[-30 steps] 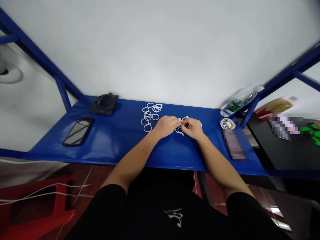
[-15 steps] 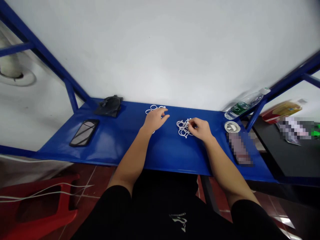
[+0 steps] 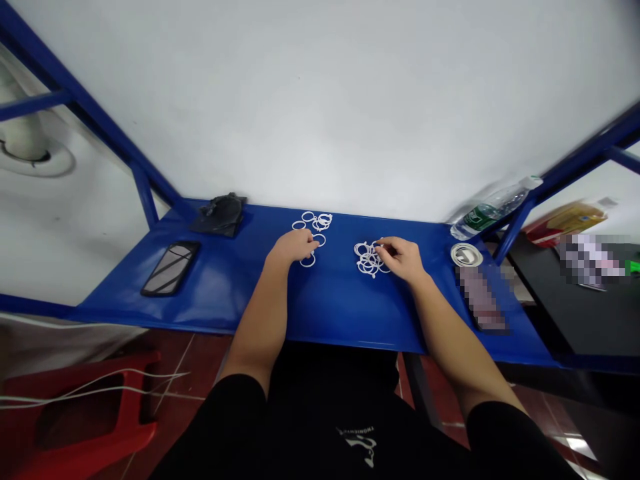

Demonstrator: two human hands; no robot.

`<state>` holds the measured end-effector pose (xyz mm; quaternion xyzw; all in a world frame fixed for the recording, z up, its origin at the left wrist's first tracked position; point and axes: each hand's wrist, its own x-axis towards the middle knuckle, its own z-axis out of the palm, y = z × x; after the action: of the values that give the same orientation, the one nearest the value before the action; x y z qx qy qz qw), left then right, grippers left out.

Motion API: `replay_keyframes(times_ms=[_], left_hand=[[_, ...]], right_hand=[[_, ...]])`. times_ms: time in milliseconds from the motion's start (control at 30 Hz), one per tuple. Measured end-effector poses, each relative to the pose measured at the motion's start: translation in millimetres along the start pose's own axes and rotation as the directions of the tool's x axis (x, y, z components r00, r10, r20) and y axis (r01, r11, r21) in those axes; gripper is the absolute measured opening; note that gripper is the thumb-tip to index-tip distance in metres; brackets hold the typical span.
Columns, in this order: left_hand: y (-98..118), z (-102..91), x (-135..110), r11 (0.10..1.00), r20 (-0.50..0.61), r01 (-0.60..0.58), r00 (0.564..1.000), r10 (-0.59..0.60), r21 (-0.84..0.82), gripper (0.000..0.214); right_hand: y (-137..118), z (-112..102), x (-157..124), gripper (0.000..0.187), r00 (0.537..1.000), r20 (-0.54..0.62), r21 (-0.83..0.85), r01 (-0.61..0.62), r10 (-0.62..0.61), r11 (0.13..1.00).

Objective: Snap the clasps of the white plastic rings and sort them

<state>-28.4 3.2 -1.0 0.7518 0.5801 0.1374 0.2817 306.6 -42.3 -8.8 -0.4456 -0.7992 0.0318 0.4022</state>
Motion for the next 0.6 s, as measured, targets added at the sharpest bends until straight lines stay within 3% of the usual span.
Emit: replay_keyframes(times_ms=[67,167,233,367,467,600], left_hand=[[9.5,8.4,2.2,0.999,-0.03,-0.035,0.999,0.034,-0.023,0.018],[22.1,27.2,7.9,0.987,-0.169,-0.159,0.973,0.158,0.004,0.016],[28.7,40.1,11.7,0.964,-0.188,-0.267,0.947,0.262,-0.002,0.015],[35.7,56.4,16.0,0.927,-0.227,-0.375,0.903,0.365,-0.001,0.021],[35.1,59.5,17.4,0.925,-0.298,-0.373,0.877,0.376,0.071,0.029],[29.3,60.8,20.0,0.952,-0.32,-0.261,0.899,0.301,0.161,0.032]], right_hand=[[0.6,0.8,-0.2,0.023,1.0,-0.019,0.0,-0.004,0.004,1.0],[1.7,1.1,-0.5,0.023,0.999,-0.034,-0.006,-0.002,0.002,1.0],[2.2,1.0,-0.5,0.023,0.999,-0.046,-0.01,0.007,-0.007,1.0],[1.7,0.1,0.1,0.022,0.997,-0.073,-0.011,0.022,-0.023,1.0],[1.0,-0.8,0.6,0.022,0.998,-0.061,-0.012,0.03,-0.031,0.999],[1.1,-1.3,0.4,0.022,0.998,-0.047,-0.024,0.035,-0.036,0.999]])
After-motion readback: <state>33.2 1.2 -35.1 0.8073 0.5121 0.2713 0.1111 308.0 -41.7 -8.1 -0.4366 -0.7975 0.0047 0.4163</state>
